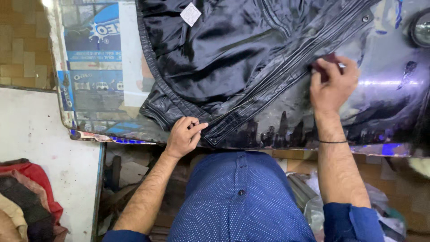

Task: The person rubs a black leather jacket with a small dark block, repeatedly dipping the block into a small container of liquid. The person works along the jacket's seams and edges, then briefly sets the jacket aside and handles a small cup and a piece of cloth.

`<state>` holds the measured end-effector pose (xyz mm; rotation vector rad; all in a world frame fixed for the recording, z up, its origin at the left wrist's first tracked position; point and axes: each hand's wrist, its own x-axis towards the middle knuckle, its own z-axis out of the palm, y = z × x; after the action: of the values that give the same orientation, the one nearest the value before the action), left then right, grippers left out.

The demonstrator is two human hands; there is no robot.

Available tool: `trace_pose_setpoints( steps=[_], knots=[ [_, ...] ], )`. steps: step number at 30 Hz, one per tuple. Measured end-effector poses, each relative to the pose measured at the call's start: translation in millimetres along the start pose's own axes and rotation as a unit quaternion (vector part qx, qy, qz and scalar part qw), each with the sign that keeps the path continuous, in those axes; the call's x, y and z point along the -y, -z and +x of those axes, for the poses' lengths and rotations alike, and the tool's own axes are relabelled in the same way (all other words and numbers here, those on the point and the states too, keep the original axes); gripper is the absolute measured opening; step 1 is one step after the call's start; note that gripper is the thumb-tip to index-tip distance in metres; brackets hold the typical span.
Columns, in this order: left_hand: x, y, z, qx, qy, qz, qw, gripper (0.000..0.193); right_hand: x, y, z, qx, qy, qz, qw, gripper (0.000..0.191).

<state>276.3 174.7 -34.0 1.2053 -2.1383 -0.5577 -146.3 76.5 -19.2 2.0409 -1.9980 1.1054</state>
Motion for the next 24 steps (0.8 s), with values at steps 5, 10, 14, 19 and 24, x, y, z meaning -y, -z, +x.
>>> trace_pose_setpoints(
  steps=[5,10,14,19,24],
  knots=[
    [-7.2,0.3,6.6,-0.014,0.0,0.023,1.0,0.034,-40.5,1.4,31.0,0.046,0.083,-0.046,0.994,0.021],
    [-19.0,1.7,12.4,-0.002,0.039,0.001,0.999,0.033,-80.2,3.0,53.0,-0.032,0.054,0.002,0.998,0.03],
    [-29.9,1.8,12.0,-0.042,0.038,-0.016,0.998,0.038,-100.9,21.9,64.7,-0.026,0.092,-0.099,0.991,0.027],
    [-48.7,-21.1,-2.6,-0.217,0.26,-0.136,0.931,0.043,-143.4,88.5,30.3,-0.183,-0.07,-0.049,0.979,0.042],
    [-42.4,-51.4,-2.5,-0.376,0.44,-0.449,0.681,0.056,-167.8,110.0,-26.3,-0.058,-0.08,-0.203,0.974,0.046]
  ],
)
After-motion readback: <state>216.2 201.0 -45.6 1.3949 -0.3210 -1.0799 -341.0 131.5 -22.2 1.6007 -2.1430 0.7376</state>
